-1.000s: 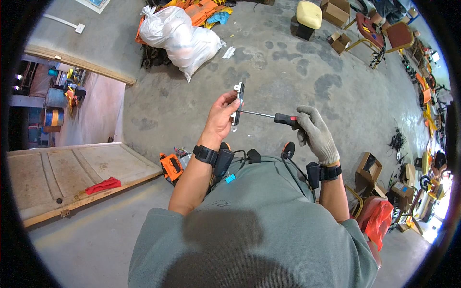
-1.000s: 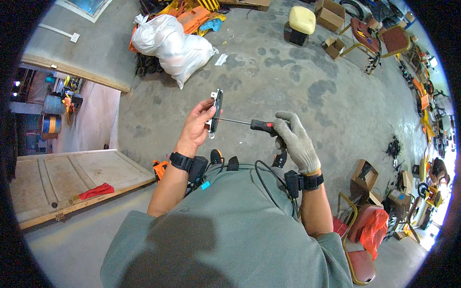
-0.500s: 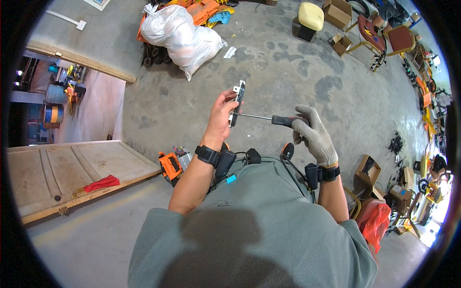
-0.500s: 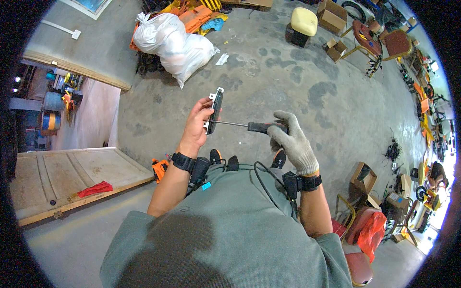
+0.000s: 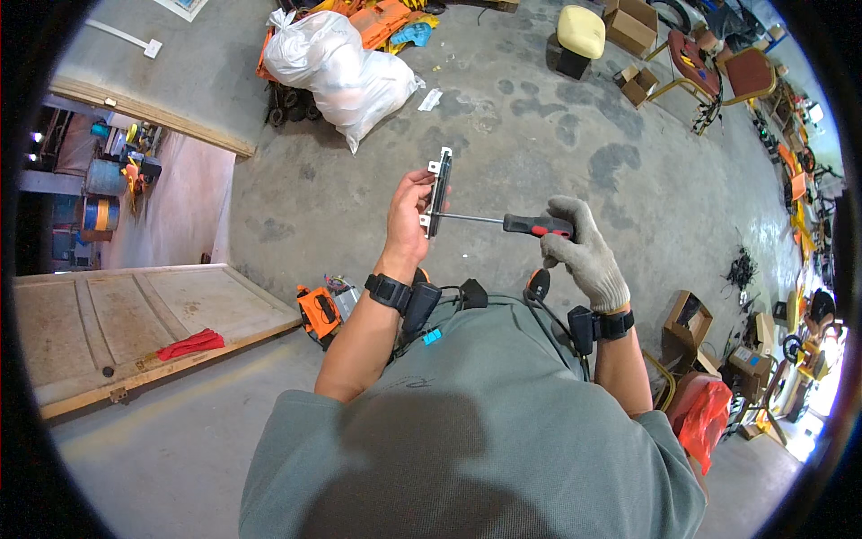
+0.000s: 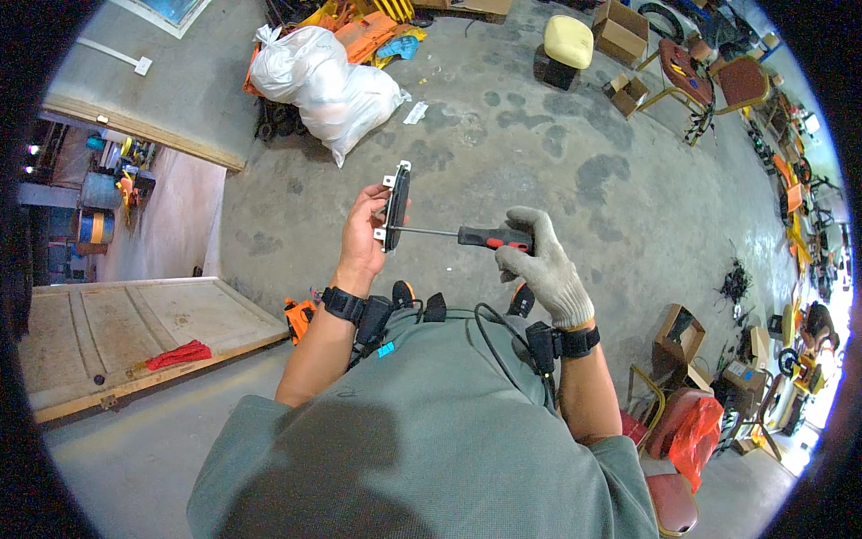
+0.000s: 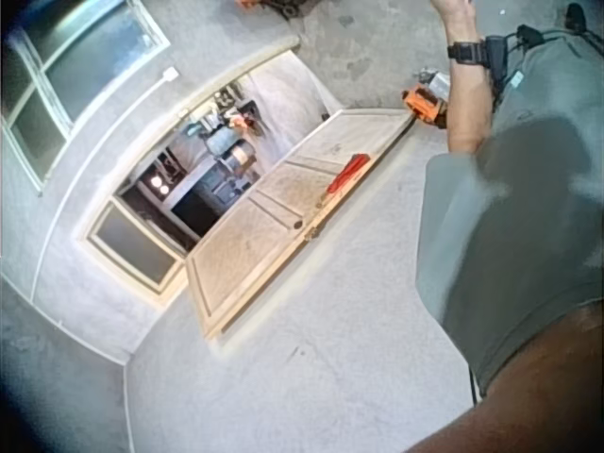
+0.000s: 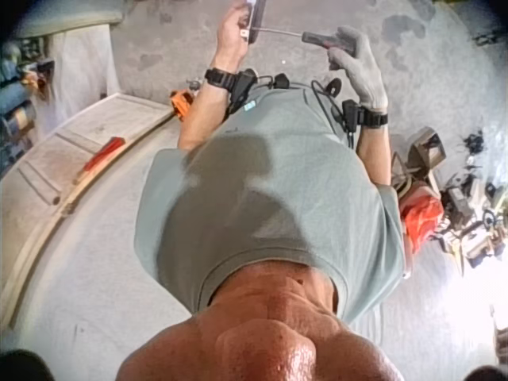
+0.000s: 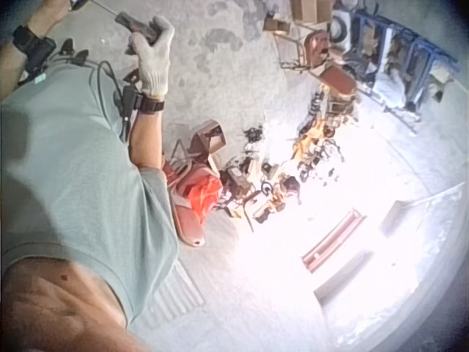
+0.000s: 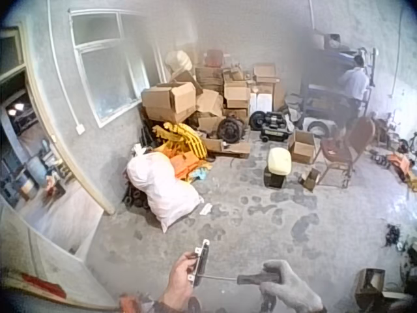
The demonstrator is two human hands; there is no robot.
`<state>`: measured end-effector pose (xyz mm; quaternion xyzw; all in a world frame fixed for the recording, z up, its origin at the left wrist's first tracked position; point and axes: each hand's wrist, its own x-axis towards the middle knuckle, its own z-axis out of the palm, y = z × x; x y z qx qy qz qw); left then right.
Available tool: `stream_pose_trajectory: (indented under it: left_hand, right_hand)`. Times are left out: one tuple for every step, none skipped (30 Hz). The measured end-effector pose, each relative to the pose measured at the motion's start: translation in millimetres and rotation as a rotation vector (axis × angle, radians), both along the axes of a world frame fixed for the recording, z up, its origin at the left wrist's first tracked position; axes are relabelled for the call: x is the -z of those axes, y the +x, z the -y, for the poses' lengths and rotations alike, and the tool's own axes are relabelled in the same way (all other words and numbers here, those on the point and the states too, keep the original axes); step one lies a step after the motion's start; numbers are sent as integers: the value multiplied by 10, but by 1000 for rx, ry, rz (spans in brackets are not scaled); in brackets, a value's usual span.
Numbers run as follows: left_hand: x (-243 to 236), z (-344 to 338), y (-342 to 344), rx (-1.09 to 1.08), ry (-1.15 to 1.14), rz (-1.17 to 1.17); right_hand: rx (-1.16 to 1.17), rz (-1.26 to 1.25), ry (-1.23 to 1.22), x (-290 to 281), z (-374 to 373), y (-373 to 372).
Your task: The recorder is seen repairing or inspecting a motorcycle brake pad component using a screwdriver.
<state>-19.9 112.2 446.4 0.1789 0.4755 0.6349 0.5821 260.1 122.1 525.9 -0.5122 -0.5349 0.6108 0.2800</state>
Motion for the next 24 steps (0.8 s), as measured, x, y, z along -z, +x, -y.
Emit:
stream_pose_trajectory:
  left_hand:
    - [-5, 3, 0, 0, 6, -14]
    - [-19, 6, 7, 1, 6, -14]
    - [-41, 11, 15, 3, 1, -30]
    - [-52, 14, 20, 6, -5, -46]
    - [-50, 15, 19, 6, -5, -47]
    - [-47, 15, 17, 7, -5, -50]
    - [-45, 15, 14, 8, -6, -54]
    - [-46, 14, 16, 9, -6, -53]
    - [-46, 11, 17, 13, 0, -56]
    - [-47, 9, 18, 16, 6, -58]
    - [-47, 13, 16, 15, 6, -57]
    - [-46, 18, 14, 13, 5, -56]
    - [-46, 22, 13, 10, 3, -55]
    - [-44, 25, 12, 10, 3, -56]
    - [-43, 28, 11, 7, 0, -55]
    - [-41, 31, 9, 4, -3, -53]
    - [-46, 29, 13, 4, -2, -53]
    - [-53, 26, 19, 5, -3, -53]
    - [-60, 23, 23, 7, -4, -54]
    - [-64, 25, 24, 6, -4, -54]
    - [-67, 25, 25, 8, -3, -55]
    - [-69, 25, 27, 9, -3, -55]
    - [-66, 29, 25, 9, -3, -56]
    - [-62, 34, 23, 8, 0, -53]
  right_hand:
    - [-20, 15, -6, -14, -8, 10]
    - [-39, 30, -11, -25, -20, 23]
    - [-38, 30, -11, -30, -40, 35]
    - [-28, 8, -97, -34, -65, 46]
    - [-17, -15, -182, -37, -79, 50]
    - [-17, -15, -182, -47, -75, 43]
    - [-13, 21, -166, -59, -64, 27]
    - [-9, 58, -151, -68, -48, 15]
    - [-8, 58, -151, -43, -27, 0]
    - [4, 0, -61, 8, -2, -17]
    - [15, -57, 29, 33, 9, -29]
    - [14, -57, 29, 24, 2, -18]
    - [-16, -21, -3, 5, -14, 5]
    - [-46, 13, -35, -13, -29, 18]
    - [-46, 12, -34, -42, -42, 17]
    - [-34, 8, -118, -76, -56, 14]
    - [-21, 6, -200, -99, -64, 14]
    - [-21, 6, -199, -90, -53, 18]
    - [-32, 13, -147, -67, -31, 25]
    - [-43, 18, -96, -43, -13, 29]
    - [-43, 18, -96, -25, -6, 27]
    - [-43, 9, -56, -10, 0, 23]
    - [-42, -2, -17, 0, 3, 18]
    - [-43, -3, -17, -14, -7, 15]
